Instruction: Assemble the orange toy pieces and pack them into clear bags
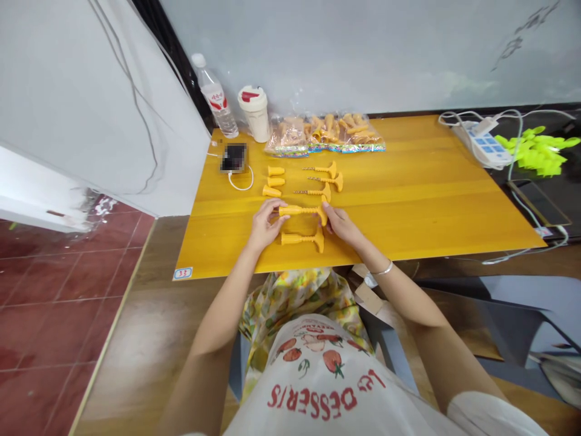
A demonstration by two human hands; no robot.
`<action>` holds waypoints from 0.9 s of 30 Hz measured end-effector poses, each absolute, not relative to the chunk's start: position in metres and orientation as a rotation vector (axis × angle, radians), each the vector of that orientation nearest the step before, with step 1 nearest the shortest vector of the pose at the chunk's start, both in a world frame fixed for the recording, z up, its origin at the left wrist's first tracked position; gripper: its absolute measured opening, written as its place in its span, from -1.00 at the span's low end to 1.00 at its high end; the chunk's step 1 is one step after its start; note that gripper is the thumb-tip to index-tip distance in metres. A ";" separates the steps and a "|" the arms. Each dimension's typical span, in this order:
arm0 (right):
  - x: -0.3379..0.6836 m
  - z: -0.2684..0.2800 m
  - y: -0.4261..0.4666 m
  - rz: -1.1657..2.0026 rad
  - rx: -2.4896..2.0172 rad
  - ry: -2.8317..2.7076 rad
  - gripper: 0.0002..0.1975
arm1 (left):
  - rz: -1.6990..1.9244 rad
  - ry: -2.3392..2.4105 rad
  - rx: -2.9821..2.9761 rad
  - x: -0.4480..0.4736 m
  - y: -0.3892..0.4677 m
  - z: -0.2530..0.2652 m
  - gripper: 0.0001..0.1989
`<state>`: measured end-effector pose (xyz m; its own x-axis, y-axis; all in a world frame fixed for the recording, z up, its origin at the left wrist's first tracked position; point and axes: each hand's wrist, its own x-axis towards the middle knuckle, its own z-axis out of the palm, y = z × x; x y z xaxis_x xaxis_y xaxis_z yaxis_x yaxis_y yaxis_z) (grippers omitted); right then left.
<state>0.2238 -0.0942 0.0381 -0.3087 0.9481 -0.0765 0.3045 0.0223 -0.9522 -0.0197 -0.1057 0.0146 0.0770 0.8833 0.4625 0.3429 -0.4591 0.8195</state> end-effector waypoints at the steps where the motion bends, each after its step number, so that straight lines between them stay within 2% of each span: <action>1: 0.226 0.036 -0.093 1.151 -1.291 -1.688 -0.39 | 1.382 1.221 1.834 -0.020 -0.105 0.013 -0.68; 5: 0.240 0.032 -0.088 0.491 -1.152 -1.957 -0.56 | 1.388 1.264 1.780 -0.019 -0.103 0.008 -0.65; 9: 0.247 0.031 -0.086 0.295 -1.042 -2.234 -0.63 | 1.351 1.245 1.816 -0.019 -0.103 0.007 -0.64; 12: 0.243 0.028 -0.087 0.366 -1.117 -2.239 -0.71 | 1.344 1.238 1.835 -0.019 -0.103 0.007 -0.65; 14: 0.239 0.027 -0.088 0.528 -1.209 -2.159 -0.67 | 1.344 1.234 1.844 -0.019 -0.104 0.008 -0.67; 19: 0.228 0.027 -0.087 1.322 -1.224 -1.617 -0.60 | 1.356 1.197 1.903 -0.018 -0.106 0.011 -0.70; 21: 0.226 0.028 -0.085 1.485 -1.190 -1.467 -0.50 | 1.355 1.208 1.932 -0.018 -0.107 0.012 -0.71; 27: 0.226 0.022 -0.076 1.354 -1.265 -1.570 -0.59 | 1.256 1.283 1.999 -0.022 -0.101 0.008 -0.72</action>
